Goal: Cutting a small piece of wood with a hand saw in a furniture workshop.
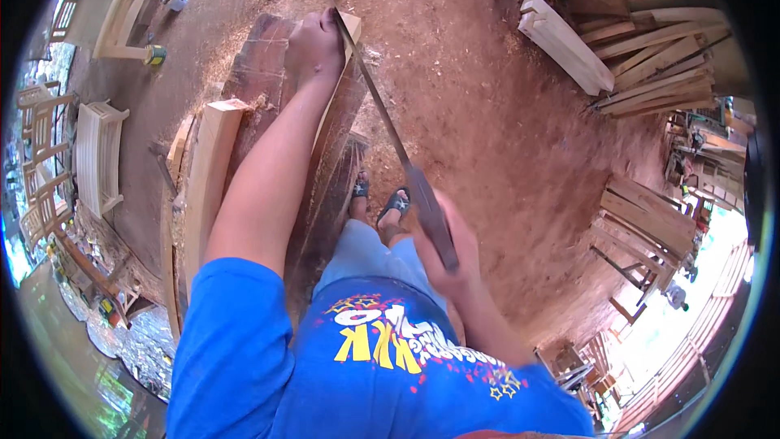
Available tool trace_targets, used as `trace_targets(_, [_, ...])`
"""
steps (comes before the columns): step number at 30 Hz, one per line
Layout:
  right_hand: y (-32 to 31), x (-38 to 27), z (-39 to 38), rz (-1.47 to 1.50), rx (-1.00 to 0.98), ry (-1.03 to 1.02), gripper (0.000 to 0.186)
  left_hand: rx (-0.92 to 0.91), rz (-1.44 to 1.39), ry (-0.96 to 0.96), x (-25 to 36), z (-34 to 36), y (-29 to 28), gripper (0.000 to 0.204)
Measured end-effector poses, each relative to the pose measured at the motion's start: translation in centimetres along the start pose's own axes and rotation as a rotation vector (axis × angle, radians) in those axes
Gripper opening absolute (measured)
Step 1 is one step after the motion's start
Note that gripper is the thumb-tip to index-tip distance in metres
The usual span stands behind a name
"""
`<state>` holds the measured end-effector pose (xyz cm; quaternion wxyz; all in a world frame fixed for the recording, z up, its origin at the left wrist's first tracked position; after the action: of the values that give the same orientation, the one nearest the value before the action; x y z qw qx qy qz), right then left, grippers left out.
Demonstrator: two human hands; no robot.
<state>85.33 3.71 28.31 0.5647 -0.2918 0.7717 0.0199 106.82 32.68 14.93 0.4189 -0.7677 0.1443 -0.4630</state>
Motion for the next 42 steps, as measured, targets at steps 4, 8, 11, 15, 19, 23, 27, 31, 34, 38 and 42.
trace_targets(4, [0.7,-1.3,15.4,0.016,0.101,-0.122,0.056,-0.062,0.02,-0.027,0.9,-0.3,1.5,0.055])
trace_targets(8, [2.1,-2.6,18.9,-0.009,0.156,-0.176,0.053,-0.029,0.006,-0.065,-0.1,-0.5,0.0,0.056])
trace_targets(11, [2.9,-3.0,19.1,-0.023,0.177,-0.214,0.047,-0.053,-0.003,-0.06,-1.9,-0.7,-0.4,0.054])
trace_targets(15, [1.6,-2.6,19.0,-0.026,0.18,-0.161,0.042,-0.19,0.149,0.101,-2.7,-8.3,-0.6,0.051])
trace_targets(19, [1.4,-1.9,19.4,0.039,0.148,-0.19,0.042,-0.286,0.305,0.117,-2.6,-9.6,-0.9,0.055])
trace_targets(23, [2.0,-1.3,15.6,-0.008,-0.029,0.003,0.04,-0.31,0.351,0.089,-3.0,-9.1,-0.7,0.053])
trace_targets(27, [1.0,1.5,1.2,-0.066,0.117,-0.104,0.055,-0.302,0.376,0.052,-4.8,-9.0,-0.8,0.055])
trace_targets(31, [-1.0,2.8,-10.5,-0.101,0.071,0.117,0.061,-0.301,0.376,0.069,-3.4,-9.5,-0.6,0.055])
trace_targets(34, [-0.2,2.3,-6.4,-0.017,0.051,0.034,0.064,-0.267,0.387,0.08,-3.2,-9.7,-0.6,0.054])
trace_targets(38, [1.2,0.4,11.0,0.02,0.142,-0.25,0.05,-0.221,0.393,0.122,-2.4,-9.9,-0.4,0.054])
trace_targets(42, [1.5,-3.6,17.2,-0.067,0.046,-0.033,0.043,-0.236,0.372,0.125,-2.3,-9.6,-0.3,0.055])
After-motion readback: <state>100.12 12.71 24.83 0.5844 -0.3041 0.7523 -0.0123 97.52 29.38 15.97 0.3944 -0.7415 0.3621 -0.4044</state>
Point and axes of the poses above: each hand's wrist, its own z-axis towards the middle knuckle, its own y-axis out of the palm, x = y × z, the point moved 10 cm from there along z, towards the middle knuckle, and after that the axes turned 7 degrees about -x, right-handed, at the moved point
